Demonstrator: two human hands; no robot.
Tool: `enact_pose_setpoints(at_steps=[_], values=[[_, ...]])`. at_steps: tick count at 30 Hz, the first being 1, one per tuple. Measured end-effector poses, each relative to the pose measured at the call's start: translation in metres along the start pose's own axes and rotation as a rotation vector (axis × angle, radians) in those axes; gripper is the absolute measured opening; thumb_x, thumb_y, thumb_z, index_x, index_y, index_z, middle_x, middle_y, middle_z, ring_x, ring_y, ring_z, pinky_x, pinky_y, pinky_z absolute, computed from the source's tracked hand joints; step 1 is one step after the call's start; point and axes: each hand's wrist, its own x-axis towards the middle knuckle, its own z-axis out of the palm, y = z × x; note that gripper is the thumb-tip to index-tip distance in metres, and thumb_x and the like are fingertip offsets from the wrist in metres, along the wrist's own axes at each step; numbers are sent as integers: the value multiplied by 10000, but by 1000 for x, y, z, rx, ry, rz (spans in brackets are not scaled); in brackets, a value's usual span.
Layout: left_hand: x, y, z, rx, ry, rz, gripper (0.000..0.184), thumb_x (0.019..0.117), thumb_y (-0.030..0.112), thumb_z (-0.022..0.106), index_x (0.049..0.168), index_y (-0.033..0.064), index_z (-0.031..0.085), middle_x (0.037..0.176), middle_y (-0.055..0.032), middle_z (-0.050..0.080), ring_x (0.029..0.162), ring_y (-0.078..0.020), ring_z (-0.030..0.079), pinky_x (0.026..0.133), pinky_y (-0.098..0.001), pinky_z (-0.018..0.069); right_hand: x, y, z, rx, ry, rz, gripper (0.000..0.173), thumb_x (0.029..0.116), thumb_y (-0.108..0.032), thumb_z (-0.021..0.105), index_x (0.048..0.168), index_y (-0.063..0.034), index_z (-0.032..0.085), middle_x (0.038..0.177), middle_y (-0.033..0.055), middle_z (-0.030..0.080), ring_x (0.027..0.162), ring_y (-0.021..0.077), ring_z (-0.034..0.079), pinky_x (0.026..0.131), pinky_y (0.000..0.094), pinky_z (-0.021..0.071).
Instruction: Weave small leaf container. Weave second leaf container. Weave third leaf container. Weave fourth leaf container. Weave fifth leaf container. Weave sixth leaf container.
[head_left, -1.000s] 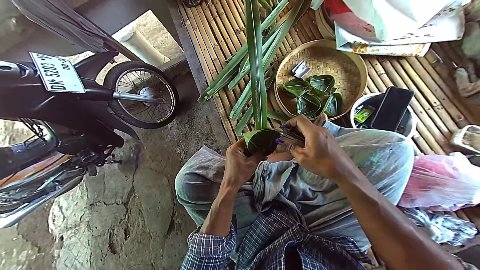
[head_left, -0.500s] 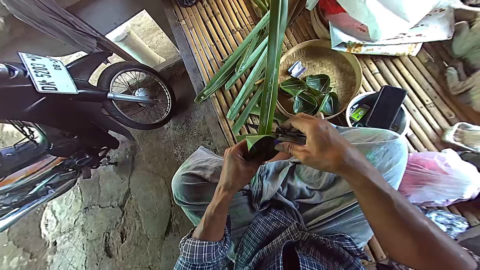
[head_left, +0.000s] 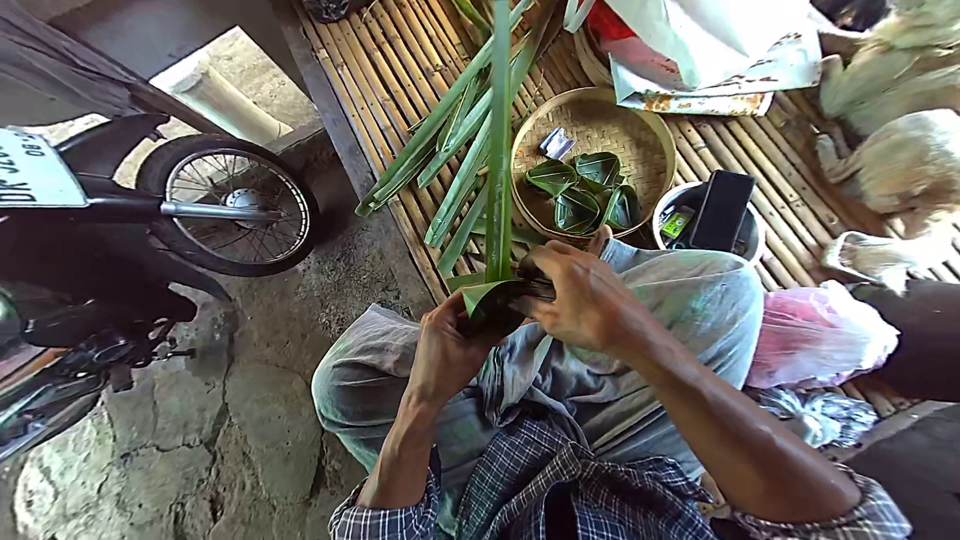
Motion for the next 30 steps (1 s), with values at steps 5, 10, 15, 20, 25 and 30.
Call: enact_pose_setpoints(at_steps=[5, 10, 15, 20, 25, 30], values=[[-2, 2, 1, -127, -88, -41, 352, 853, -29, 733, 1192, 39, 664, 949, -75, 773, 776, -199, 762, 712, -351, 672, 6, 3, -15, -49, -125, -10, 279, 847, -386, 804, 1015, -185, 707, 1005, 3, 663, 892, 180, 659, 728, 460, 558], [0, 3, 3, -177, -118, -42, 415, 853, -62, 722, 1246, 51, 651, 966, -95, 768, 801, -221, 761, 734, -369, 669, 15, 13, -22, -56, -212, -72, 248, 840, -376, 805, 1002, -199, 743, 973, -22, 661, 917, 145, 648, 769, 429, 555], [-2, 0, 1, -166, -135, 21, 474, 860, -68, 715, 1309, 54, 624, 1013, -90, 763, 841, -213, 758, 760, -365, 666, 19, 13, -30, -68, -279, -76, 298, 838, -489, 808, 974, -230, 750, 938, -61, 686, 864, 103, 651, 760, 404, 556], [-1, -2, -1, -158, -178, 85, 475, 862, -67, 721, 1313, 37, 612, 1054, -90, 754, 900, -206, 753, 806, -368, 661, 21, 14, -37, -53, -325, -108, 325, 804, -519, 832, 967, -249, 750, 910, -86, 688, 833, 75, 648, 752, 374, 558], [-1, -1, -3, -158, -215, 74, 493, 865, -63, 719, 1330, 58, 614, 1088, -101, 748, 929, -226, 750, 829, -395, 657, 23, 19, -44, 75, -405, -168, 373, 776, -479, 871, 994, -212, 729, 979, -78, 679, 877, 39, 631, 788, 290, 547], [0, 1, -2, -161, -221, 94, 504, 862, -77, 716, 1337, 47, 600, 1088, -98, 747, 933, -222, 749, 833, -392, 658, 20, 25, -41, 318, -343, -180, 363, 790, -371, 882, 1078, -201, 741, 1081, -80, 727, 994, 18, 680, 869, 264, 602]])
